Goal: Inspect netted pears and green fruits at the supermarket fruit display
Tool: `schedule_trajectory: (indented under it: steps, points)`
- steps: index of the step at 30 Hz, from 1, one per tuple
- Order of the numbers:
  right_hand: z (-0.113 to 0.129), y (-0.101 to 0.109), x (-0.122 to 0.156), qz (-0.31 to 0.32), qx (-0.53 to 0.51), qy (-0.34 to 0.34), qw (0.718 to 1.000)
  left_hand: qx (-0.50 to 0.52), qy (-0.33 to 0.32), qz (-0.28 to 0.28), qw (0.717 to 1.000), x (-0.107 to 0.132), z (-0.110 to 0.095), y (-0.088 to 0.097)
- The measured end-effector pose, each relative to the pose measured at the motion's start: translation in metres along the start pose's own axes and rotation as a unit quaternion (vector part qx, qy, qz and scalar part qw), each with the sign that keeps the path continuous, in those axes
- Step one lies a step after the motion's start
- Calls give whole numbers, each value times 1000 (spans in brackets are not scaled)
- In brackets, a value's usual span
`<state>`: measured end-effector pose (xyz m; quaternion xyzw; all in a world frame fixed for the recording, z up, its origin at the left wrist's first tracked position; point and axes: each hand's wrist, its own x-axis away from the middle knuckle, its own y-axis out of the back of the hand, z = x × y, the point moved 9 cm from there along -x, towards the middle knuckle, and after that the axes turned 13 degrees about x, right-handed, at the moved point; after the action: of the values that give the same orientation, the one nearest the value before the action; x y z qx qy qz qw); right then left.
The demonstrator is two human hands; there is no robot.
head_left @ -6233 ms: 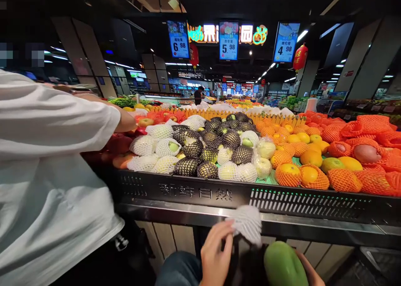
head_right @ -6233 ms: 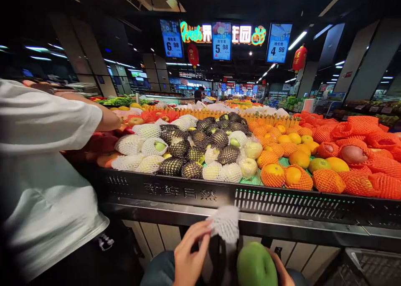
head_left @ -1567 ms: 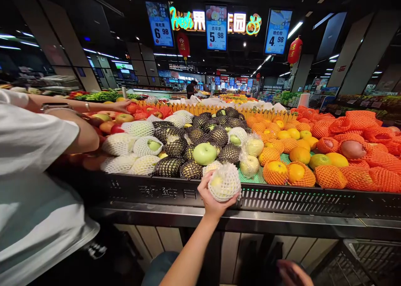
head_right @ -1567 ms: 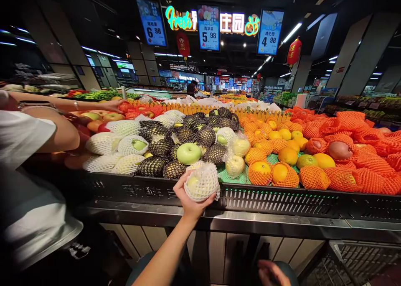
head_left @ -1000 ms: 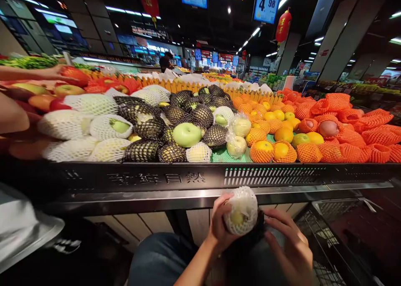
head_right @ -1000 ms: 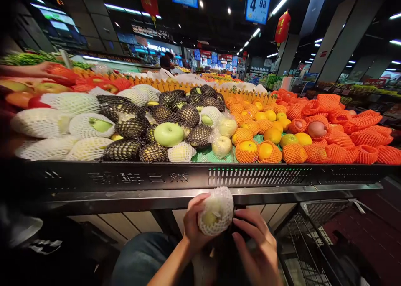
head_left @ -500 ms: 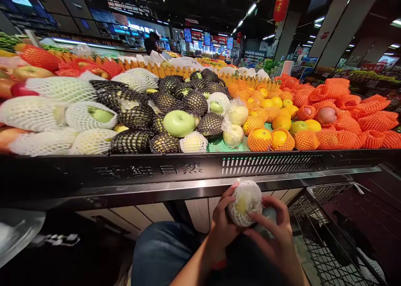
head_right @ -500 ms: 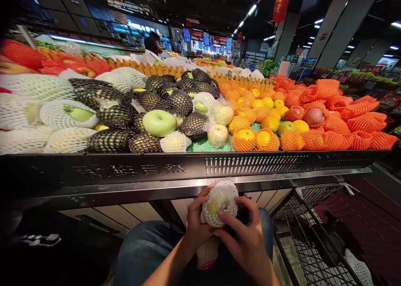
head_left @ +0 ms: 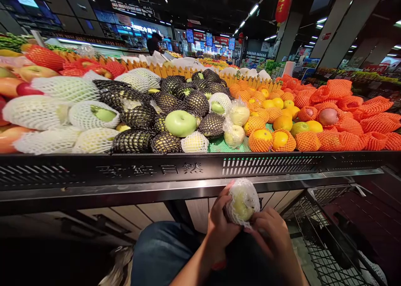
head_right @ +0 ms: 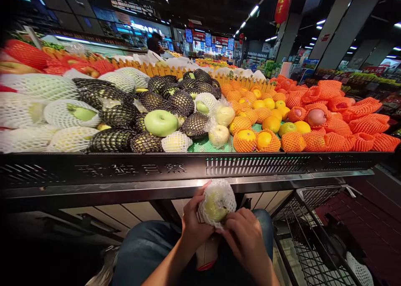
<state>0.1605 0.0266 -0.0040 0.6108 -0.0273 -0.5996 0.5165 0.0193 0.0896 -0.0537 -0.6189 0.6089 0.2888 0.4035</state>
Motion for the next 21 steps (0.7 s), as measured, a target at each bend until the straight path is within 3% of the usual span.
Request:
schedule_trajectory:
  steps: [4,10,16,19,21]
  points:
    - [-19,-3,-3,36,-28,-77,996,-11,-21,7,1000,5,-7,-2]
    - [-25,12,8,-56,36,-156,986,73,-62,17,995,14,-12,-5]
    - [-20,-10,22,-56,37,-158,985,129,-125,42,983,5,-32,-19]
    - [-24,-19,29,-83,7,-168,982,126,-128,32,983,11,-29,-21]
    - [-31,-25,32,-93,-54,-186,977,118,-102,53,986,16,-21,-24]
